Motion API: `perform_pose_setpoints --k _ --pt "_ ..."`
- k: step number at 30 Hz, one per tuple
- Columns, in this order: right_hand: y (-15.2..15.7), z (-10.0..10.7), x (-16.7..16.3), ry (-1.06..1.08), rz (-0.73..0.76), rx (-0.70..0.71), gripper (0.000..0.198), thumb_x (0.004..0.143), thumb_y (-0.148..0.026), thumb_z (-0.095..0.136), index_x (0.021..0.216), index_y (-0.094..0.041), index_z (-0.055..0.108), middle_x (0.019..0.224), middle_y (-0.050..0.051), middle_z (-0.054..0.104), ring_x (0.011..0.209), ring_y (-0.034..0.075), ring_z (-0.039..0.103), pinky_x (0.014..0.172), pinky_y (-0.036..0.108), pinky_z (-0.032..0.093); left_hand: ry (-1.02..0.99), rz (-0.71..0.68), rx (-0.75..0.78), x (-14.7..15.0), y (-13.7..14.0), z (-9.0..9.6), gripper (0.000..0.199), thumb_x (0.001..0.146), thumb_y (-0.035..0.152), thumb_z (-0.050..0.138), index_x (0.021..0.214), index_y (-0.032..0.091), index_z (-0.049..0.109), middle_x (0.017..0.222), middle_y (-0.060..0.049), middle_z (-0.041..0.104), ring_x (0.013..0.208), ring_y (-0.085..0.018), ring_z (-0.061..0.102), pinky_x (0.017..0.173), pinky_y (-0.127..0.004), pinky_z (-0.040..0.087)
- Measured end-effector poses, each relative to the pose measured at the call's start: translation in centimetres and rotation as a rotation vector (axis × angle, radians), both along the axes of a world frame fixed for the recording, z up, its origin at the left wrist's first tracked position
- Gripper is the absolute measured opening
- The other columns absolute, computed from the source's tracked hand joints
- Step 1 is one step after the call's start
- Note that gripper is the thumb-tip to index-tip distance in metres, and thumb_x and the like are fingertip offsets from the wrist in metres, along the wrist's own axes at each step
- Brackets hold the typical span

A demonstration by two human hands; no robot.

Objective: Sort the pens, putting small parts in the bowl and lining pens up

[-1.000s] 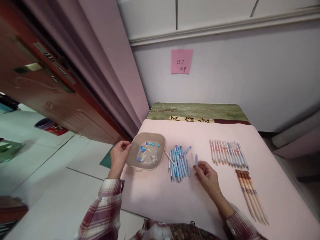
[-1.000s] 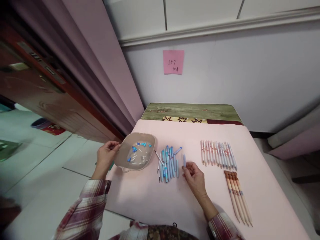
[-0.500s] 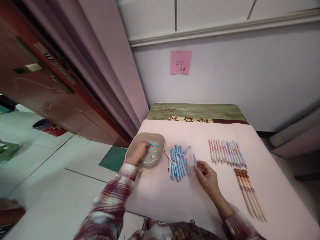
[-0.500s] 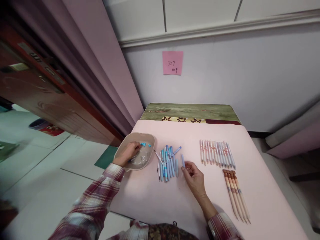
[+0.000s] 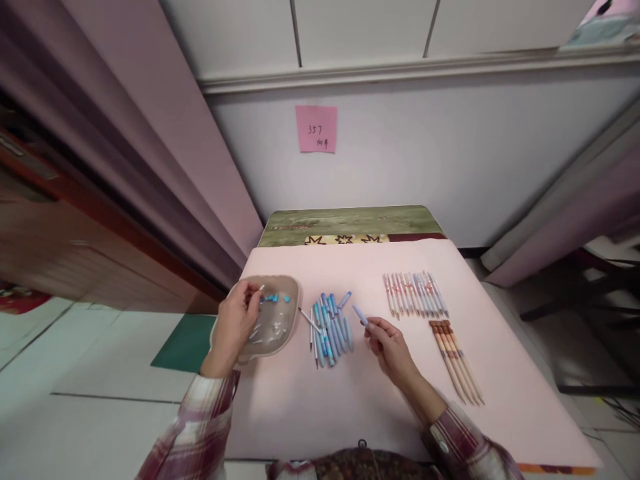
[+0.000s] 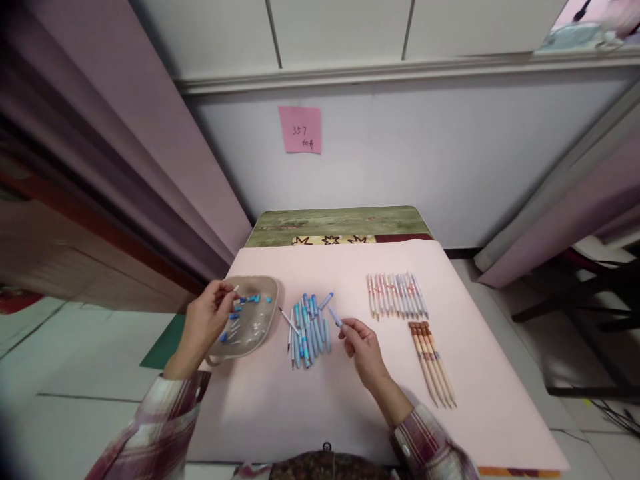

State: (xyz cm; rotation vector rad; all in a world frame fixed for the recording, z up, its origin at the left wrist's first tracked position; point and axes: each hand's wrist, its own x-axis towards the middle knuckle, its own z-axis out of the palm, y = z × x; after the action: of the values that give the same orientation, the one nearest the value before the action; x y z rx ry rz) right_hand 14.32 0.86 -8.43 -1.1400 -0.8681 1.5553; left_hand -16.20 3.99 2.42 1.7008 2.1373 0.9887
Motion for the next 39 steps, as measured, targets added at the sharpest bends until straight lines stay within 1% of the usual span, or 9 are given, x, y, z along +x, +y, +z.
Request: perform_pose_setpoints --k 2,5,9,12,15,20,25,32,39 --pt "-0.2 1.3 -0.3 0.073 0.024 -0.052 0.034 0.075 -0.046 0.066 0.089 -0.016 0.066 0.066 -0.002 0.052 0.047 0.007 0.036 0.042 0.02 0.027 -0.317 -0.058 0.043 2.8 -1.2 0.9 0.02 0.08 0.037 0.057 0.089 0.019 0.059 0.072 0.0 0.063 0.06 -0.014 0.057 0.057 -0.024 0.045" --pt "-0.6 2.4 -0.7 0.137 0.083 -0.137 0.035 0.076 -0.049 0.066 0.087 -0.015 0.069 0.06 -0.004 0.046 0.047 0.006 0.035 0.042 0.019 0.025 -0.698 -0.162 -0.065 7.0 -2.5 0.7 0.028 0.074 0.039 0.065 0.088 0.016 0.062 0.07 -0.001 0.063 0.057 -0.012 0.056 0.051 -0.022 0.044" --pt "-1.3 2.1 -0.4 0.135 0.057 -0.148 0.039 0.074 -0.051 0.07 0.089 -0.015 0.069 0.059 -0.003 0.051 0.045 0.006 0.038 0.042 0.019 0.026 -0.876 -0.157 -0.173 7.9 -2.9 -1.0 0.03 0.07 0.037 0.069 0.088 0.013 0.065 0.065 -0.002 0.064 0.055 -0.012 0.057 0.052 -0.022 0.045" --pt "-1.4 1.4 0.5 0.057 0.006 -0.116 0.041 0.071 -0.051 0.073 0.092 -0.016 0.067 0.066 0.001 0.062 0.05 0.009 0.049 0.045 0.02 0.035 -0.725 -0.046 -0.09 4.9 -2.5 -2.0 0.031 0.068 0.038 0.068 0.088 0.015 0.065 0.064 -0.001 0.064 0.054 -0.012 0.056 0.054 -0.023 0.045" --pt "-1.3 0.4 0.9 -0.01 0.006 -0.12 0.043 0.069 -0.053 0.074 0.09 -0.017 0.062 0.07 0.004 0.067 0.054 0.012 0.057 0.048 0.022 0.041 -0.319 0.056 -0.061 0.9 -2.3 -2.6 0.023 0.072 0.035 0.061 0.086 0.018 0.066 0.07 -0.002 0.068 0.059 -0.014 0.059 0.057 -0.024 0.045" --pt "-1.2 -1.5 0.1 -0.264 0.027 0.072 0.038 0.075 -0.054 0.068 0.089 -0.019 0.058 0.071 0.003 0.067 0.058 0.015 0.06 0.053 0.025 0.045 0.227 0.089 -0.289 -3.1 -2.4 -3.2 0.016 0.078 0.028 0.055 0.082 0.021 0.068 0.07 -0.001 0.07 0.067 -0.017 0.062 0.062 -0.025 0.041" --pt "-1.7 -2.7 0.0 -0.592 0.06 0.349 0.023 0.084 -0.043 0.06 0.09 -0.021 0.059 0.069 0.001 0.064 0.058 0.014 0.058 0.058 0.025 0.047 0.314 -0.008 -0.4 -4.4 -2.1 -3.7 0.022 0.081 0.024 0.05 0.09 0.021 0.071 0.086 -0.003 0.074 0.079 -0.019 0.066 0.069 -0.025 0.042" --pt "-1.9 -3.1 0.2 -0.63 0.032 0.379 0.023 0.086 -0.042 0.058 0.092 -0.02 0.059 0.07 0.001 0.064 0.057 0.014 0.057 0.057 0.024 0.047 0.292 0.014 -0.365 -6.3 -1.7 -3.9 0.029 0.081 0.022 0.05 0.102 0.021 0.069 0.095 -0.004 0.074 0.086 -0.019 0.066 0.075 -0.025 0.043" --pt "-2.0 -3.4 0.3 -0.678 0.03 0.386 0.024 0.085 -0.042 0.058 0.094 -0.02 0.06 0.07 0.001 0.065 0.056 0.014 0.057 0.055 0.023 0.047 0.354 0.036 -0.392 -6.6 -2.2 -3.6 0.014 0.076 0.02 0.052 0.078 0.02 0.065 0.081 -0.004 0.07 0.076 -0.019 0.063 0.067 -0.025 0.039"
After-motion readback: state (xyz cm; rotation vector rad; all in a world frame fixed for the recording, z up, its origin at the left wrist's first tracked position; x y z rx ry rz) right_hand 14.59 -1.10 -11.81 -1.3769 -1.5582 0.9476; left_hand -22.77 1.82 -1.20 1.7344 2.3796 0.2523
